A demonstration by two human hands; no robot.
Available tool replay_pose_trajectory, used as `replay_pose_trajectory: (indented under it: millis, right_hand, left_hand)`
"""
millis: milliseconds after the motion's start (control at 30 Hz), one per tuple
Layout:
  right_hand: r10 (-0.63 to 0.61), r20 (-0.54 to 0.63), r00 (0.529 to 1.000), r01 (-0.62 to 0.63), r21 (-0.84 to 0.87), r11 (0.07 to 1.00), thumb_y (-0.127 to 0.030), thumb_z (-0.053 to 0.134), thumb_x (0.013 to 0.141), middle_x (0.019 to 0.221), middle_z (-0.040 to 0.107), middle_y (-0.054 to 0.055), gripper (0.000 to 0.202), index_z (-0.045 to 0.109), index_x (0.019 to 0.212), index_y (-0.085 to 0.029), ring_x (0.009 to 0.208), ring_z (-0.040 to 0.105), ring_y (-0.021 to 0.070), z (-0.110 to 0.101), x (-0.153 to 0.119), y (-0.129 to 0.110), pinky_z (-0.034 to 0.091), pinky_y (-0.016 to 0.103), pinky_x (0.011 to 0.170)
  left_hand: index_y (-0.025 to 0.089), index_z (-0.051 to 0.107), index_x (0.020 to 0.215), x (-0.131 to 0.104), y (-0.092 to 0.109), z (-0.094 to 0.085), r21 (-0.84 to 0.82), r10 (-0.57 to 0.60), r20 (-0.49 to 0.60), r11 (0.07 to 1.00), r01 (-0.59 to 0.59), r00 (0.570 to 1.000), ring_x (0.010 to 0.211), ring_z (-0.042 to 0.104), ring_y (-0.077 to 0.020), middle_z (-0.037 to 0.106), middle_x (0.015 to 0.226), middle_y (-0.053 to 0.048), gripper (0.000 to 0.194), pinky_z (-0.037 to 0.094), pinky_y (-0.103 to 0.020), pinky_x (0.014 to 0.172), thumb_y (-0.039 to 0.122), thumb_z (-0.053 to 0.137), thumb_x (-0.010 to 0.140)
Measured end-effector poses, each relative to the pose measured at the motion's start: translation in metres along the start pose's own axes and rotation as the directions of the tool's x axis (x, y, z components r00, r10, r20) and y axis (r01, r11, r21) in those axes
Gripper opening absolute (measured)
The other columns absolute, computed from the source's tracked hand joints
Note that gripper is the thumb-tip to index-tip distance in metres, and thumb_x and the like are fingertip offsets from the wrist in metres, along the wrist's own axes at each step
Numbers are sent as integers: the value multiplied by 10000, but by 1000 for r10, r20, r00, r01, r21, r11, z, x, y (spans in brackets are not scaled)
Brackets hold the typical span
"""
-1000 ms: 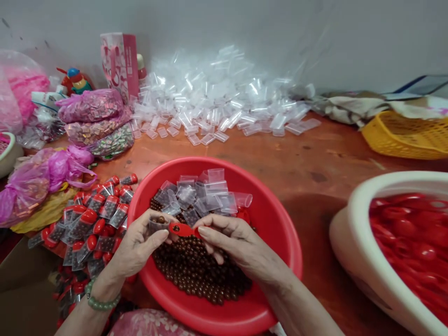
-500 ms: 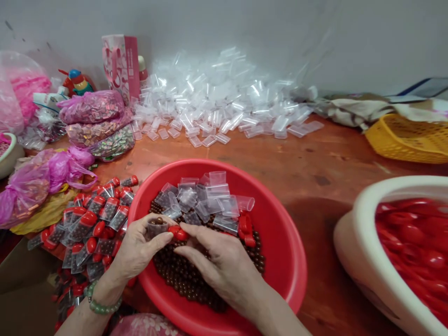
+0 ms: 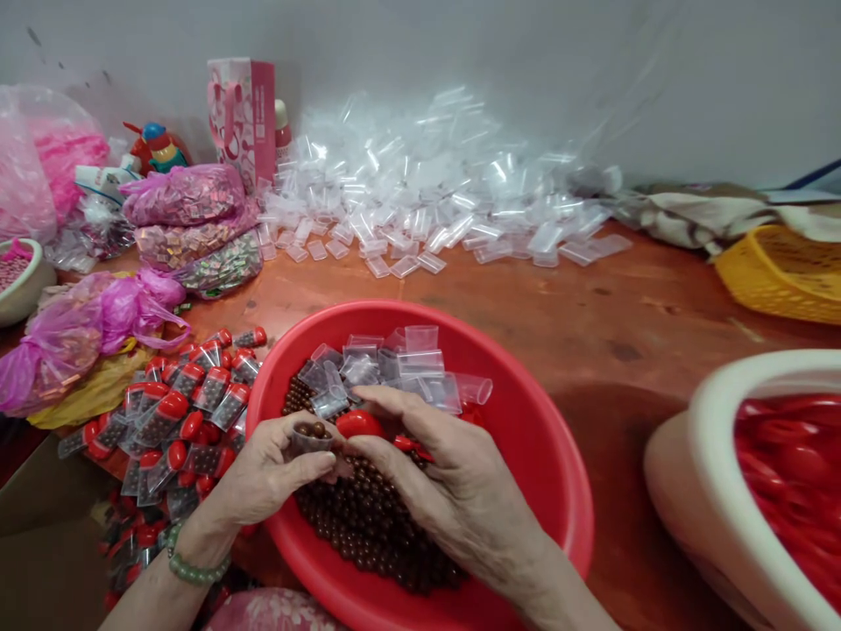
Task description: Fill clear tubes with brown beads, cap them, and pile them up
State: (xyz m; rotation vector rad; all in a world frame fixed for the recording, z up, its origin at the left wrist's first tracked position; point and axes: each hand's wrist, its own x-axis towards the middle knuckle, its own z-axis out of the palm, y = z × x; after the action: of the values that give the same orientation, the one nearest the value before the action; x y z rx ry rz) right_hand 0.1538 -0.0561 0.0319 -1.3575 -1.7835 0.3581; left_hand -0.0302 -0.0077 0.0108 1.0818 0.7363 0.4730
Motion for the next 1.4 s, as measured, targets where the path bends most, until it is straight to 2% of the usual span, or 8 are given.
replay_pose_trajectory:
  millis: [200,300,567,733,867,1200,1300,1400]
  right_hand:
    - [-192,215,958,188,39,981,-145,512,921,896,669,29,164,615,1033,-206,764,657,106,0,20,-6,530,181,648]
    - [-200,238,951,206,-4,978,-149,498,930,889,650,37,195,606,1083,-202,732,648,102,-3,20,-2,527,179,618]
    - [-139,179,974,154,-72,985,-197,505,928,902,703,40,205,649,1068,-238,749,690,143,-19,8,9,555,204,577]
    - [-65,55,996,61,63,996,-176,585,883,903,711,19,193,658,1048,-245,777,683,128,-2,12,-3,569,213,663]
    - [-98,13,995,95,136,986,-155,609,864,880,705,19,199,664,1040,-231,780,667,119,13,14,-12,559,205,661]
    - [-94,-97,991,99,54,994,-109,598,852,847,695,10,209,637,1017,-230,757,661,129,32,8,-9,553,232,675]
    - [-187,-24,982,185,-60,981,-233,592,877,942,686,81,267,565,1141,-199,834,666,187,33,4,-8,562,296,689]
    - [-237,101,966,254,-214,943,-487,609,835,1030,648,188,616,427,1280,-103,944,638,286,36,1,-5,556,405,732]
  left_hand:
    - [119,627,869,1,-2,-1,62,55,77,996,-60,995,771,564,-113,626,814,-20,141,436,-240,749,247,632,809]
    - [122,620,882,2,-2,-1,62,41,70,997,-45,997,745,566,-112,626,789,-19,139,441,-244,731,242,623,814]
    - [116,597,926,5,-5,-2,55,-12,29,998,10,1000,767,616,-139,661,829,-64,218,461,-275,741,300,641,816]
    - [135,625,948,6,-6,-3,54,37,66,998,-41,997,793,570,-121,641,839,-24,168,432,-251,765,254,637,830]
    - [145,663,982,6,-3,-1,8,128,151,991,-130,980,815,511,-109,610,861,-2,171,407,-244,820,237,635,840]
    - [131,639,895,6,-6,-3,-105,48,170,994,-30,984,696,494,-83,536,762,16,248,407,-210,675,352,695,797]
    - [119,629,854,6,-5,-4,-182,24,164,983,7,986,670,513,-92,559,733,3,343,417,-215,654,438,714,760]
    - [112,630,791,7,-4,-4,-242,-26,151,968,63,988,668,537,-107,590,728,-16,391,427,-226,652,478,743,711]
